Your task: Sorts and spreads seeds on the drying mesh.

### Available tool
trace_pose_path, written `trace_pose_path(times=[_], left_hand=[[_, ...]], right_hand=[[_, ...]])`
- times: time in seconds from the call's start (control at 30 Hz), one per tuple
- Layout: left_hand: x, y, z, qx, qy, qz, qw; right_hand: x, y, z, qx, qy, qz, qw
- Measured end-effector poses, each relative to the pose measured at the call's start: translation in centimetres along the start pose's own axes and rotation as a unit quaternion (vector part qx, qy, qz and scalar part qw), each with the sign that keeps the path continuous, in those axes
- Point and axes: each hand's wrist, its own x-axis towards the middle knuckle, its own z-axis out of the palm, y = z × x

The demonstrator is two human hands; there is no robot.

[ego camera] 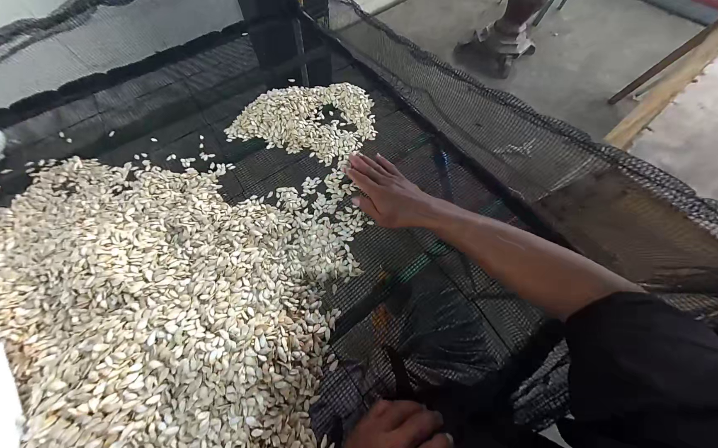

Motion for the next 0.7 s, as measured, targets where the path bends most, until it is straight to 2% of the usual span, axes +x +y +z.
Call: trace_pose_path(times=[0.13,0.33,0.5,0.6,0.7], left_hand=[[0.0,0.2,0.0,-0.003,0.004,0.000,1.000],[-0.1,0.1,-0.1,-0.015,-0.009,-0.007,1.000],[-0.1,0.1,0.0,-0.023,-0.002,-0.008,1.000],[-0.1,0.0,-0.1,-0.035,-0.007,-0.005,0.999],[0.1,-0.1,-0.4,-0.042,-0.016,-0.008,0.999]], right_hand=[[1.5,0.1,-1.1,0.078,0.091,-0.018,0.993],[4.9,-0.2,-2.1,0.057,-0.006,-0.025,0.998],[4.8,0.2,-1.6,0.098,0.024,-0.013,0.995],[3.9,-0.2,-3.7,0.215,0.036,0.007,0.976],[2.8,-1.0,-4.9,0.392,0.028,0.027,0.919]])
